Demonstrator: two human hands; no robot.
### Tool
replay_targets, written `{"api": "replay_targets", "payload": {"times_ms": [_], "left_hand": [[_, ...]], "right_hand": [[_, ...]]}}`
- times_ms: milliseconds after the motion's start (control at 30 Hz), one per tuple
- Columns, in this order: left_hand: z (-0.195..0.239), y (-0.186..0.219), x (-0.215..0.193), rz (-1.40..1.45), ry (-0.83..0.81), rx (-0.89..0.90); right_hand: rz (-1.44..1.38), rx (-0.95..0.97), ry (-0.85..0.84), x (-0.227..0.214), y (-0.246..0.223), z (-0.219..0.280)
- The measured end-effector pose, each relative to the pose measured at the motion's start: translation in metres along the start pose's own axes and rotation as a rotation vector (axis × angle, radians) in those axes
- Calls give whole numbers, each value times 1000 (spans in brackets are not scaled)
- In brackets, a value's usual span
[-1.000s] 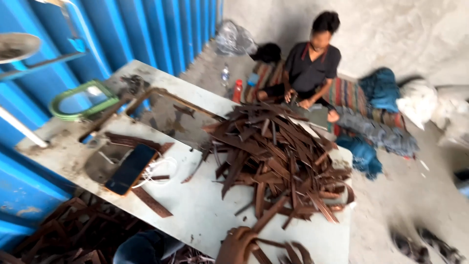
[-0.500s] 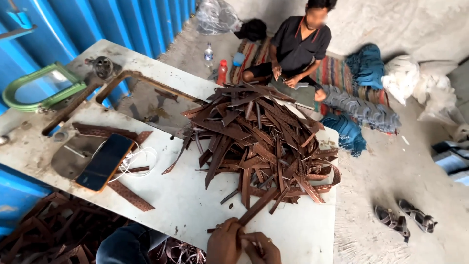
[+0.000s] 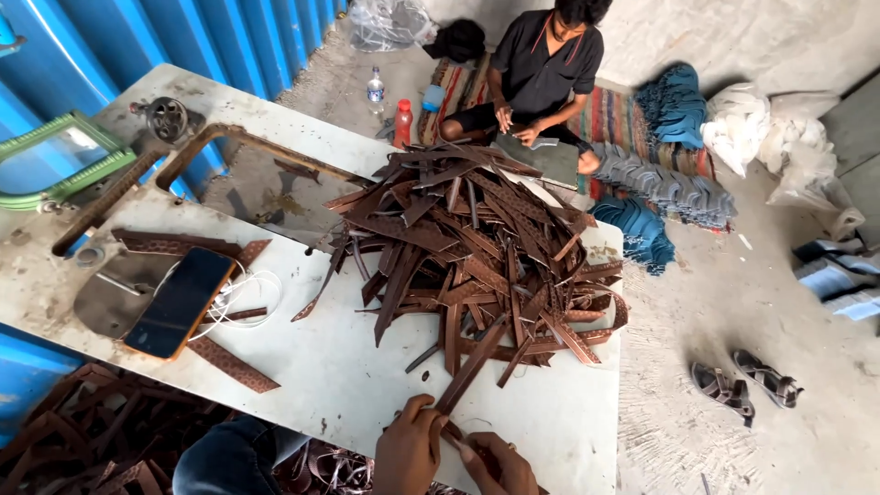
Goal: The person trims and cuts excess material from leather strips using a hand-held cutting tool.
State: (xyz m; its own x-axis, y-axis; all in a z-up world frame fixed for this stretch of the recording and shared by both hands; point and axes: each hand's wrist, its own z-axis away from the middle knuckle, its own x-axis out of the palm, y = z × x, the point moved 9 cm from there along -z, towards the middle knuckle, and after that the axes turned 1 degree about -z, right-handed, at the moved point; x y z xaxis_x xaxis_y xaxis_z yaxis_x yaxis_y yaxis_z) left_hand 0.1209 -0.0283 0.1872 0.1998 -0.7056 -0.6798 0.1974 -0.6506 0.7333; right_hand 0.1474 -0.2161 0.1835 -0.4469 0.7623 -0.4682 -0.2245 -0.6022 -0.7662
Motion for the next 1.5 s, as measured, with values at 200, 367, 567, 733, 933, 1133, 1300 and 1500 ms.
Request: {"api": "replay_targets", "payload": {"times_ms": [200,367,567,733,933,1133,1300,1500], "left_hand": [[-4,28,-11,-38,15,123],[-5,33,-29,63,65,107],[-5,31,-28,64,81,124],[-2,31,-24,49,86,157],[-3,26,-18,25,140,178],[-4,21,-13,-3,81,121],[-4,23,-14,-20,59,110],[6,34,-17,-41,179,253]], "right_hand": [[234,-193,245,-11,16,-8],[374,-335,304,-16,-23,7],[540,-491,318,-13,-52,10],[641,-572,325,-5,-66,11],[745,-536,284,-1,-66,8],[731,-452,268,-2,-62,6],[683,-480,315,-4,-61,7],[772,-561,296,1,-68,7]]}}
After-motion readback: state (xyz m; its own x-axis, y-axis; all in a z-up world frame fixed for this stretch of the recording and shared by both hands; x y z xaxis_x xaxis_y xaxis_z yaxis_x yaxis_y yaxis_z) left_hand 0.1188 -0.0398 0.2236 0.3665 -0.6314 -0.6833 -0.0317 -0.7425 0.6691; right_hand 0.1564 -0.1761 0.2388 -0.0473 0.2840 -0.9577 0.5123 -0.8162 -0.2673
